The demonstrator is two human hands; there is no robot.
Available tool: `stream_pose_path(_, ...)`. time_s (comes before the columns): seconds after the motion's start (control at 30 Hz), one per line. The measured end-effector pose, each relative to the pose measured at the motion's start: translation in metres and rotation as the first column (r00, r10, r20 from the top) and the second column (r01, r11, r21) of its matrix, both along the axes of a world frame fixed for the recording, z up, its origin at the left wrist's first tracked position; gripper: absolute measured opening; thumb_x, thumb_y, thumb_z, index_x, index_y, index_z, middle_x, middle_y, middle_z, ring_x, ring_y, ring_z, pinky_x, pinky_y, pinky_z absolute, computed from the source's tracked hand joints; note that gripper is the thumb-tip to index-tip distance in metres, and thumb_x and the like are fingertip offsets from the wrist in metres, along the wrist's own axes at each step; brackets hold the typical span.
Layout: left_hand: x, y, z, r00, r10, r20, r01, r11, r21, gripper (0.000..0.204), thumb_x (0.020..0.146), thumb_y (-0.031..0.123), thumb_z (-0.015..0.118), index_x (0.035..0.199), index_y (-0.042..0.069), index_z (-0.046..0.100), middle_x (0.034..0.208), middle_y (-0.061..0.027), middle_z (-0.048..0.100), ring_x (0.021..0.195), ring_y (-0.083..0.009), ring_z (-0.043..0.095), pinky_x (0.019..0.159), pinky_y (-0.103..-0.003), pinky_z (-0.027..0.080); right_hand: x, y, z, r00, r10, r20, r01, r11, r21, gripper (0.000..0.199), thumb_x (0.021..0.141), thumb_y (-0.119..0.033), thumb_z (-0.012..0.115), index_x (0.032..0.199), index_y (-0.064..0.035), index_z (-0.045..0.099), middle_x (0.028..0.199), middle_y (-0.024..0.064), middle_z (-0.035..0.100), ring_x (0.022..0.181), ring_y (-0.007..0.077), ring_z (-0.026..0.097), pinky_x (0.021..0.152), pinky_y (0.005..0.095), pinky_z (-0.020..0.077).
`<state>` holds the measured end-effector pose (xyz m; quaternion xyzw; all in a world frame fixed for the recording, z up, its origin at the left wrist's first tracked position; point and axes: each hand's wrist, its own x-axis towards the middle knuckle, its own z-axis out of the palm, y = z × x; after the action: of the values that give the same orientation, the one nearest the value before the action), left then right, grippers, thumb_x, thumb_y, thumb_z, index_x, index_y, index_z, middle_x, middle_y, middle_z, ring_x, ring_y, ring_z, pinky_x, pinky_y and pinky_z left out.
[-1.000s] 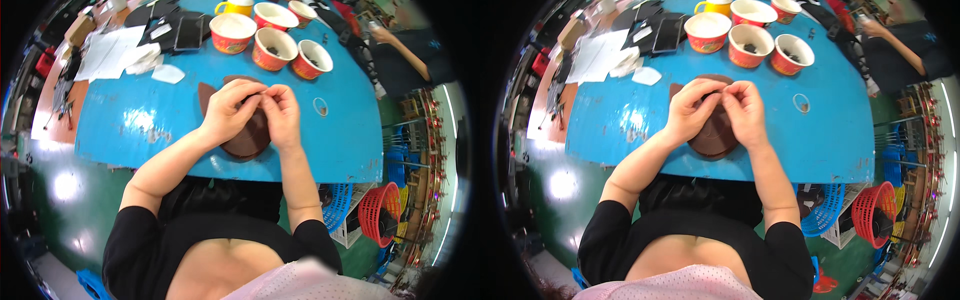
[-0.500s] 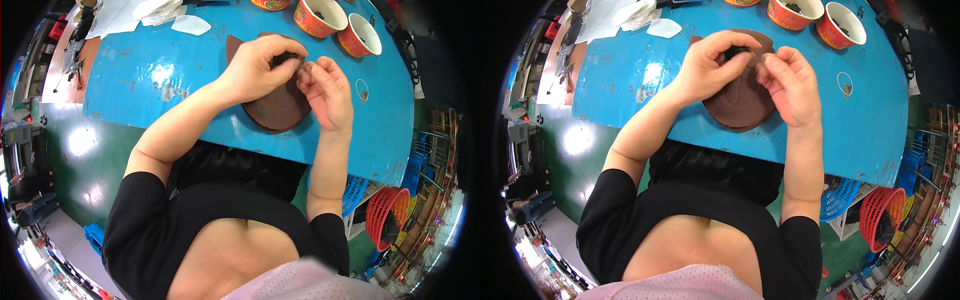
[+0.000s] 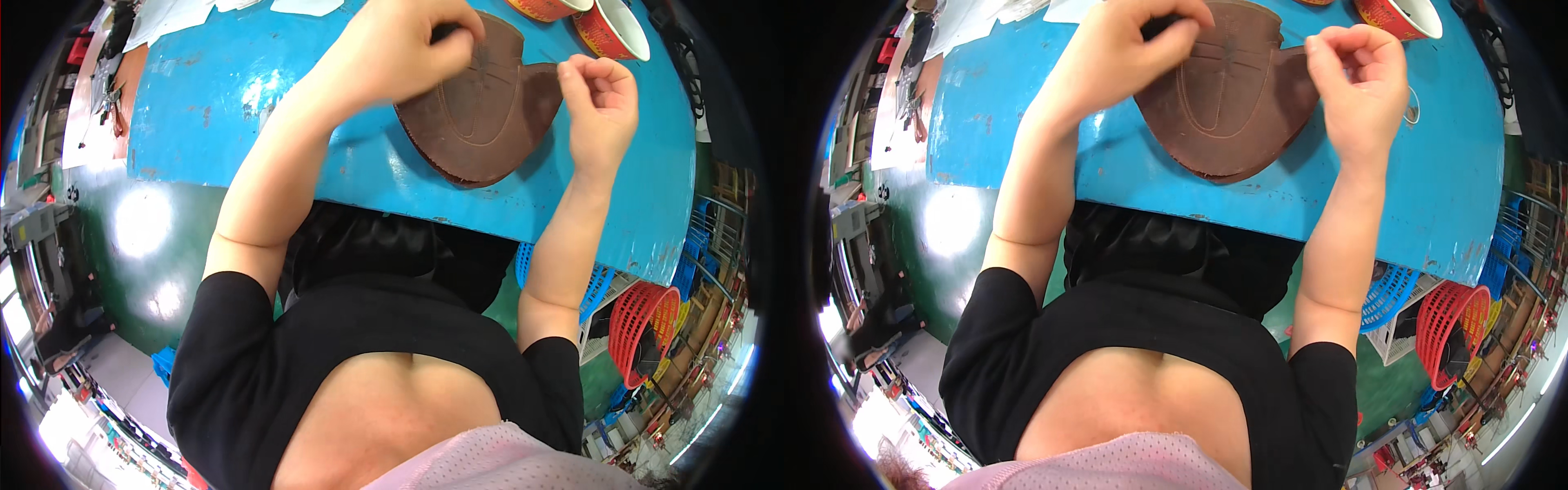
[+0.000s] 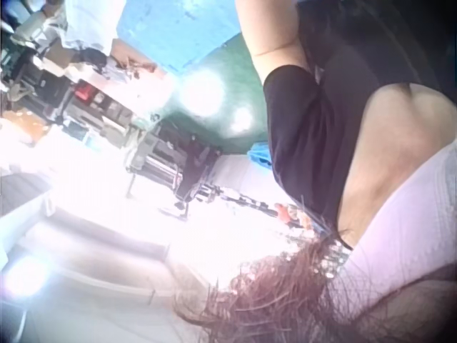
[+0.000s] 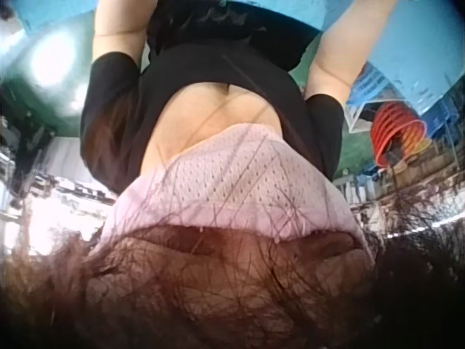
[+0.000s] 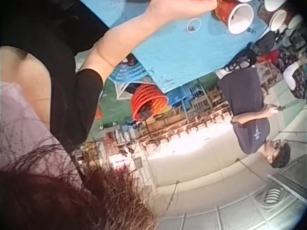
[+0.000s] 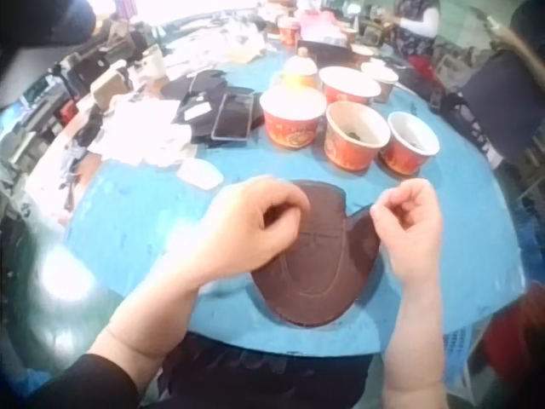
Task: The recorder is applying white adhesive patches to brown shoe upper components and then bundling them using rubber bands.
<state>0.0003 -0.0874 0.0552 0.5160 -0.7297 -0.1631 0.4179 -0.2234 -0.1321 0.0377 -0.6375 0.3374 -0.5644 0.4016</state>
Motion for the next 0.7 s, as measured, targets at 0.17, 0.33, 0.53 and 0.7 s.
stream_pose_path(0.17, -0.020, 0.038, 0.009, 0.838, -0.209, 0.503, 0.238, 0.971, 0.008, 0.024, 0.071, 0.014, 0.068, 0.092, 0.006, 0.061, 0.073, -0.0069, 0.053, 0.077, -0.0261, 0.056, 0.067, -0.037, 0.046, 0.000, 0.013, 0.009, 0.961, 0.051, -0.273, -0.027, 0.996, 0.090, 0.020, 0.077, 0.000, 0.069, 0.089, -0.0039, 0.052, 0.080, 0.0002, 0.061, 0.069, 0.0051, 0.055, 0.063, 0.0196, 0.0451)
stream_pose_path(0.33, -0.031, 0.053, 0.017, 0.808, -0.373, 0.456, 0.333, 0.928, 0.169, 0.044, 0.067, 0.022, 0.072, 0.103, 0.003, 0.058, 0.076, -0.0049, 0.052, 0.075, -0.0215, 0.055, 0.066, -0.033, 0.046, -0.004, 0.020, 0.017, 0.962, 0.042, -0.271, 0.002, 0.987, 0.160, 0.019, 0.076, -0.001, 0.069, 0.086, -0.0036, 0.053, 0.078, -0.0001, 0.062, 0.066, 0.0048, 0.055, 0.061, 0.0194, 0.0450)
stream_pose_path(0.53, -0.049, 0.057, -0.001, 0.809, -0.294, 0.509, 0.300, 0.951, 0.072, 0.052, 0.062, 0.022, 0.074, 0.105, -0.002, 0.059, 0.072, -0.0032, 0.046, 0.068, -0.0173, 0.049, 0.060, -0.029, 0.043, 0.007, 0.022, 0.012, 0.951, 0.024, -0.309, 0.019, 0.990, 0.138, 0.018, 0.076, 0.002, 0.068, 0.086, -0.0031, 0.054, 0.078, 0.0007, 0.062, 0.067, 0.0052, 0.056, 0.060, 0.0188, 0.0450)
stream_pose_path(0.7, -0.055, 0.051, -0.012, 0.892, -0.202, 0.405, 0.277, 0.951, -0.134, 0.012, 0.057, 0.011, 0.061, 0.057, 0.008, 0.049, 0.056, -0.0013, 0.043, 0.057, -0.0146, 0.046, 0.048, -0.027, 0.035, 0.009, 0.021, 0.007, 0.950, 0.052, -0.308, -0.025, 0.995, 0.092, 0.017, 0.076, 0.002, 0.068, 0.086, -0.0030, 0.055, 0.078, 0.0009, 0.063, 0.066, 0.0047, 0.055, 0.059, 0.0183, 0.0444)
